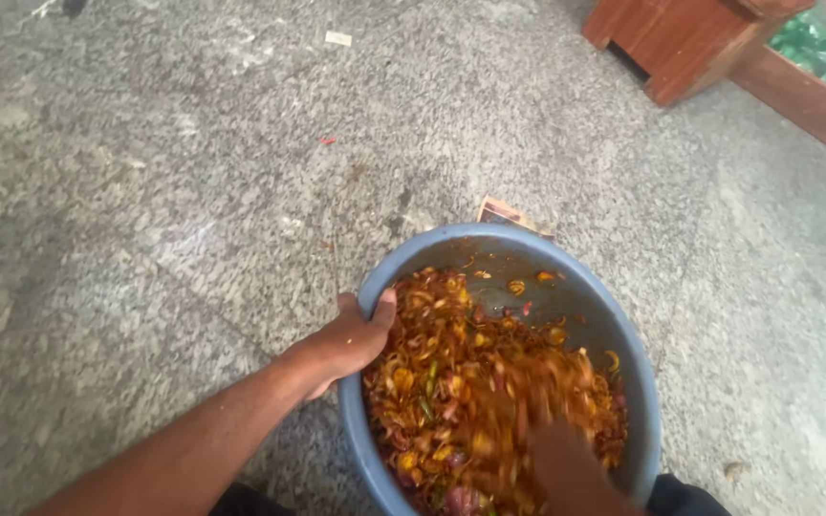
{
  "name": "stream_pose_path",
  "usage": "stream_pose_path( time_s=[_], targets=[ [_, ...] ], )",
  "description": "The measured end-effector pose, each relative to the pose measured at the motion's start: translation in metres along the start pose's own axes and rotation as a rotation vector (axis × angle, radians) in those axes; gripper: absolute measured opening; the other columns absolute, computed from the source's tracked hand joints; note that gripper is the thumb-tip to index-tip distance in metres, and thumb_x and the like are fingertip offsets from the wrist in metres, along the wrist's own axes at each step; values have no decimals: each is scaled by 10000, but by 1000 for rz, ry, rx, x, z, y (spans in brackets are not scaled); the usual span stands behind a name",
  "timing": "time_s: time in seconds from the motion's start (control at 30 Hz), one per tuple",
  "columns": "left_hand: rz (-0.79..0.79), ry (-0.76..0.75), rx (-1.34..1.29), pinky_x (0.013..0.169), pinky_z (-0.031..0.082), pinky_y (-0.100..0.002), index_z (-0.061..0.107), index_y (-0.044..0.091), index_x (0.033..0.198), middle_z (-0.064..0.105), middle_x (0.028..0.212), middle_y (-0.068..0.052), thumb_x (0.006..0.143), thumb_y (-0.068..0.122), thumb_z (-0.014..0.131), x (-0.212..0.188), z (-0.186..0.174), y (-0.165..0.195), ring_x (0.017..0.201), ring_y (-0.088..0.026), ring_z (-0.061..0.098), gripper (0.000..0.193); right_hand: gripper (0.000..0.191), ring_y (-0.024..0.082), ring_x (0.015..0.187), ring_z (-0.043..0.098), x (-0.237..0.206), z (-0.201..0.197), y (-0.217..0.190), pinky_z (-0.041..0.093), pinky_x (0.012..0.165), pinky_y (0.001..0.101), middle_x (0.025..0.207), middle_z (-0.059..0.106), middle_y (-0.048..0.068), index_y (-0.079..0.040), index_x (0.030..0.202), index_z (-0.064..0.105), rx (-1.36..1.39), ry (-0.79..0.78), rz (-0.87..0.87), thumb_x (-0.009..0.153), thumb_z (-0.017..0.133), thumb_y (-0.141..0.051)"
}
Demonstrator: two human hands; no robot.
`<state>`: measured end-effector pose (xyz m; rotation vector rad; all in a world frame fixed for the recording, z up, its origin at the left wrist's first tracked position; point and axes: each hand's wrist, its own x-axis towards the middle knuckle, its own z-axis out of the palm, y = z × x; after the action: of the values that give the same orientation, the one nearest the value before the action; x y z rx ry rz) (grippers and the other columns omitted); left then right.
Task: The person mixes a large batch of chopped onions and vegetables with a reddish spice powder by hand in a big blue basin set on the floor, repeatedly tossing, turning and kneading the mixture to coat it evenly throughout the clip.
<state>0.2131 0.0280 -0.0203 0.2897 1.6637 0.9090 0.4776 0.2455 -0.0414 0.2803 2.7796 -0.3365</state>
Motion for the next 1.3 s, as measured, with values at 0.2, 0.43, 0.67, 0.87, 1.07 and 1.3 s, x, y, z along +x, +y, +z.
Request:
stream_pose_path(
  time_s=[0.2, 0.43, 0.67, 0.87, 1.07, 1.3],
  targets=[
    [52, 16, 15, 1120, 508, -553, -202, 9, 1562, 255, 1586, -346, 988, 648, 269, -12, 0, 9, 1439, -461, 422, 980, 288, 373, 1049, 672, 64, 20, -14, 556, 932, 519, 1116, 692, 214, -47, 1190, 645, -186, -125, 333, 941, 665, -189],
    [14, 34, 50, 924, 623, -538, -77, 56, 1583, 531, 1373, -376, 995, 596, 264, -12, 1, 12, 1188, -476, 705, 868, 706, 372, 1436, 416, 6, -41, -9, 322, 1195, 537, 1536, 486, 168, -184, 1469, 513, 253, 19, -109, 838, 817, -279],
    [18, 35, 4, 1015, 576, -579, -227, 56, 1567, 364, 1511, -346, 975, 657, 268, -9, -2, 10, 1323, -484, 555, 978, 1022, 343, 1578, 107, 128, -86, 23, 190, 1206, 720, 1725, 103, 3, -420, 1641, 188, 810, -161, 594, 725, 372, -837],
    [-12, -44, 45, 1156, 326, -692, -280, 165, 1573, -46, 1703, -210, 917, 760, 183, -13, -8, 8, 1558, -448, 120, 1000, 1065, 370, 1480, 372, 137, -83, -36, 336, 1198, 547, 1635, 335, 161, -224, 1602, 290, 309, -261, 211, 753, 610, -782],
    [-11, -7, 10, 1097, 459, -650, -279, 112, 1575, 161, 1644, -311, 929, 737, 234, 3, -3, 2, 1492, -481, 318, 1035, 786, 475, 1127, 572, 5, -32, -31, 474, 962, 551, 1191, 614, 287, -58, 1526, 394, -7, -195, 139, 852, 714, -303],
    [5, 69, 9, 957, 580, -617, -215, 103, 1593, 318, 1565, -323, 956, 685, 260, -3, -1, 7, 1305, -466, 573, 985, 654, 486, 1100, 590, 95, -46, -12, 493, 919, 569, 1225, 635, 285, -22, 1271, 590, -16, 201, -81, 639, 757, -26]
  ],
)
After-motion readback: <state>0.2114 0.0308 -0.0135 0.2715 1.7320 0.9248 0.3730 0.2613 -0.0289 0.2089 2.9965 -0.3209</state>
